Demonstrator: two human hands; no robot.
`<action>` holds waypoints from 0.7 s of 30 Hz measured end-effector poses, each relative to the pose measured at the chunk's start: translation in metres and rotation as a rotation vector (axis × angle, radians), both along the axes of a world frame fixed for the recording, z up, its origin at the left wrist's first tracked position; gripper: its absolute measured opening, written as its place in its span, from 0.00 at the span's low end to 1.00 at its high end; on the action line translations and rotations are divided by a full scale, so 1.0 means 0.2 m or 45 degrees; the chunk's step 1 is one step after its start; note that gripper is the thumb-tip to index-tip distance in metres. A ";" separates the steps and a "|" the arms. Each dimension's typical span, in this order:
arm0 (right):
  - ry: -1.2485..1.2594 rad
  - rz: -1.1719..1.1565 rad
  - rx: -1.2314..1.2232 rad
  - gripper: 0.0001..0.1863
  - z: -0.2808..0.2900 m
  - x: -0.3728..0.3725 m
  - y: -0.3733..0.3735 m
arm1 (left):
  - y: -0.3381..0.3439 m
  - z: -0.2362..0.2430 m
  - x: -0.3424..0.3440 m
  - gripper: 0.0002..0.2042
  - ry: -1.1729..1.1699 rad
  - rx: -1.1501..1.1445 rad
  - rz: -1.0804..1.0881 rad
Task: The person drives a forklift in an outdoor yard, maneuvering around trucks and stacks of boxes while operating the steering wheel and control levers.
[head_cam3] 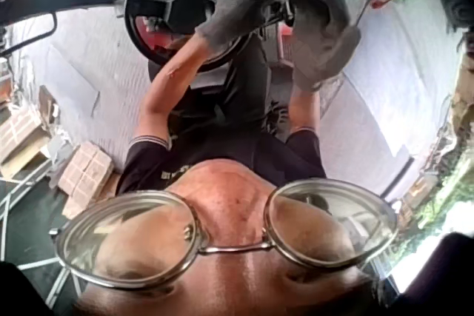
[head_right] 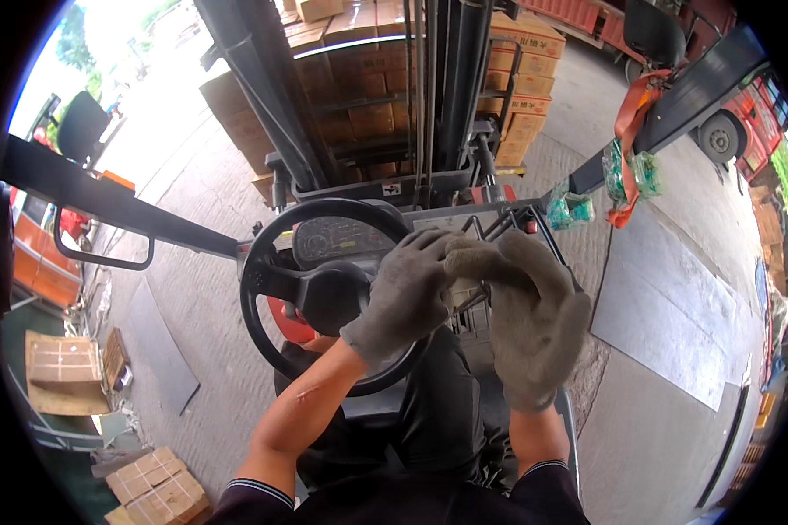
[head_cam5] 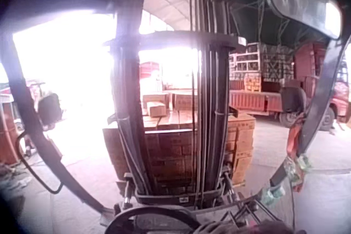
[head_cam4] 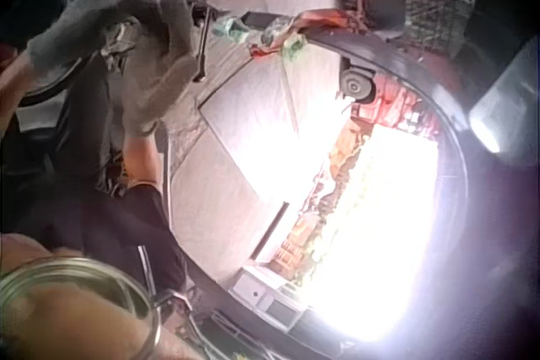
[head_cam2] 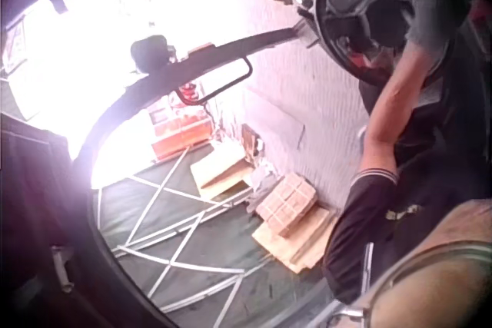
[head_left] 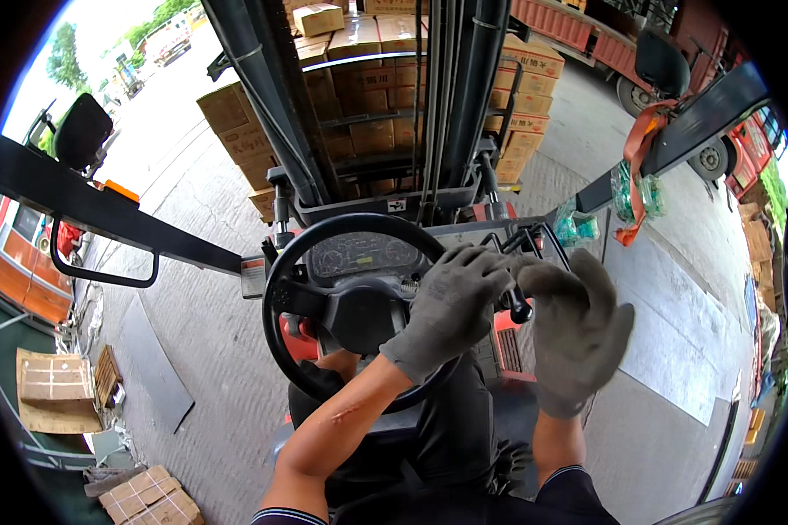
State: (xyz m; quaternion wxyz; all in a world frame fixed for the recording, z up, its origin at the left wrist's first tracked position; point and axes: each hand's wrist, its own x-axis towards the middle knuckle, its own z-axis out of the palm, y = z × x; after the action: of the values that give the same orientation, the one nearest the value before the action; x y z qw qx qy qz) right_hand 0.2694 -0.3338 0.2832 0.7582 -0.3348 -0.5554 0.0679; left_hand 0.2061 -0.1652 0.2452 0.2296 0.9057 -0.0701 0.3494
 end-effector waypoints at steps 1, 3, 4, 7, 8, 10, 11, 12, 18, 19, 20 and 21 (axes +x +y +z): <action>-0.025 0.248 0.058 0.43 0.05 -0.04 -0.03 | 0.01 -0.02 0.02 0.16 -0.035 0.019 -0.008; 0.012 0.656 0.106 0.42 0.15 -0.14 -0.03 | 0.01 -0.06 0.02 0.15 -0.067 0.047 -0.036; 0.042 0.805 0.127 0.42 0.18 -0.19 -0.02 | 0.00 -0.07 0.00 0.15 -0.053 0.047 0.009; 0.072 1.045 0.124 0.41 0.25 -0.33 -0.03 | -0.09 -0.09 0.02 0.16 -0.081 -0.019 0.071; 0.083 1.085 0.131 0.40 0.26 -0.36 -0.02 | -0.11 -0.09 0.00 0.16 -0.056 -0.025 0.096; 0.103 1.120 0.132 0.40 0.27 -0.39 -0.03 | -0.15 -0.17 0.02 0.16 0.030 0.018 0.082; 0.107 1.172 0.150 0.39 0.27 -0.39 -0.01 | -0.14 -0.17 -0.01 0.15 0.012 0.033 0.089; 0.118 1.214 0.167 0.39 0.26 -0.39 -0.01 | -0.13 -0.17 -0.04 0.14 0.001 0.044 0.089; 0.142 1.140 0.132 0.38 0.29 -0.42 -0.12 | -0.33 -0.26 -0.05 0.13 -0.019 -0.013 -0.087; 0.143 1.113 0.125 0.38 0.29 -0.41 -0.12 | -0.32 -0.29 -0.05 0.13 -0.032 -0.009 -0.104; 0.141 1.117 0.137 0.38 0.27 -0.40 -0.10 | -0.26 -0.36 -0.01 0.16 -0.052 0.131 -0.118; 0.149 1.071 0.146 0.37 0.28 -0.37 -0.08 | -0.25 -0.46 -0.05 0.17 -0.027 0.114 -0.021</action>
State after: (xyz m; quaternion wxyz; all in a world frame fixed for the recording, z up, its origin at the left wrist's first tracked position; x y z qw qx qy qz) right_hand 0.1950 -0.3491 0.3385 0.7121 -0.0318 -0.6024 0.3591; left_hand 0.1954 -0.2155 0.1535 0.1910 0.9106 -0.0958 0.3538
